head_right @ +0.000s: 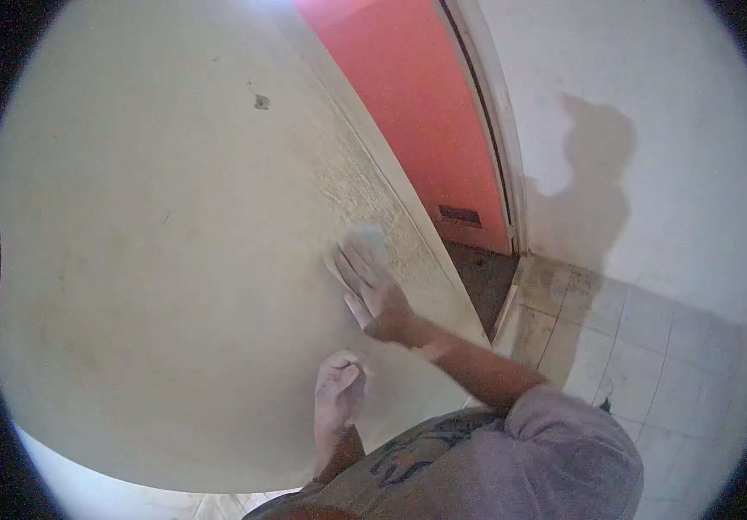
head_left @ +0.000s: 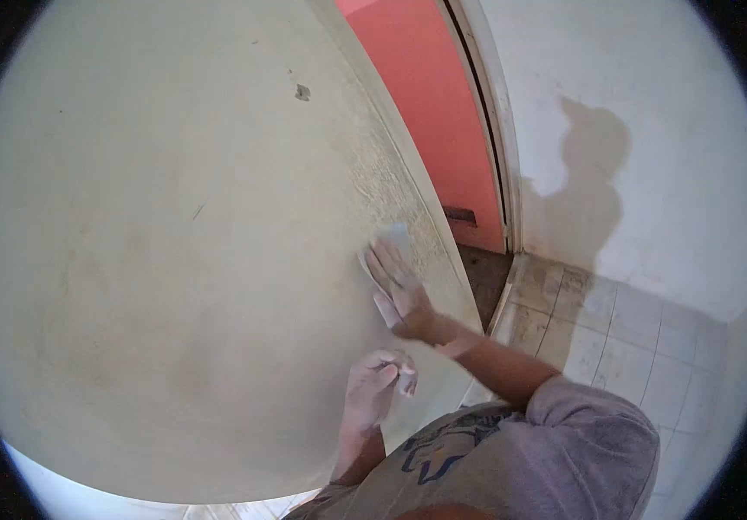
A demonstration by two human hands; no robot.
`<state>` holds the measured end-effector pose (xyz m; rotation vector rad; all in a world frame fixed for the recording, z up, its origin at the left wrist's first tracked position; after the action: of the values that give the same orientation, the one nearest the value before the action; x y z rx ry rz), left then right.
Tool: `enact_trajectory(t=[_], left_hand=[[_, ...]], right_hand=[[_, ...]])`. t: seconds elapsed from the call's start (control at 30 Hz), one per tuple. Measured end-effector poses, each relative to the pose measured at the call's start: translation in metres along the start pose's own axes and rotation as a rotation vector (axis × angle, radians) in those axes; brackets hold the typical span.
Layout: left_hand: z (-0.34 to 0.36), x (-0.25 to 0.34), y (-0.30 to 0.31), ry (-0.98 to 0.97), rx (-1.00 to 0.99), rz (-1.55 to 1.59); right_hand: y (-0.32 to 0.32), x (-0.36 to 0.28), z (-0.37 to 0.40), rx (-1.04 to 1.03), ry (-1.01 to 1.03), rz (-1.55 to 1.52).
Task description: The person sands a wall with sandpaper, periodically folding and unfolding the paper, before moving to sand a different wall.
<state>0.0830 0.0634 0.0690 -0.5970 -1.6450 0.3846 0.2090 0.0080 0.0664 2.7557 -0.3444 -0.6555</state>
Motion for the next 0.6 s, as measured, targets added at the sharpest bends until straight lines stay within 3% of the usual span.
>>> enact_trajectory(t=[0.17, 0.33, 0.47, 0.6], left_hand=[[-0.004, -0.013, 0.012, -0.044, -0.021, -0.011], [0.000, -0.031, 0.025, -0.052, 0.048, 0.035], [0.009, -0.011, 0.009, -0.234, 0.046, 0.139], [0.012, 0.014, 0.003, -0.423, 0.112, 0.081]], right_hand=[[0.074, 0.004, -0.140, 0.113, 0.367, 0.200], [0.100, -0.019, -0.211, 0.289, 0.440, 0.169], [0.066, -0.032, -0.158, 0.127, 0.537, 0.126], [0.003, -0.027, -0.028, -0.089, 0.554, -0.028]])
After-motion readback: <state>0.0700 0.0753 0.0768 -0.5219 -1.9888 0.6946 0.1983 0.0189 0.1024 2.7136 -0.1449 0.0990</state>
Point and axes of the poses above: each hand's wrist, its own z-axis away from the middle knuckle, its own y-axis out of the back of the hand, x = y × z, the point moved 7 cm from there along -z, towards the middle knuckle, and after that the axes turned 11 degrees about z, right-handed, at the moved point
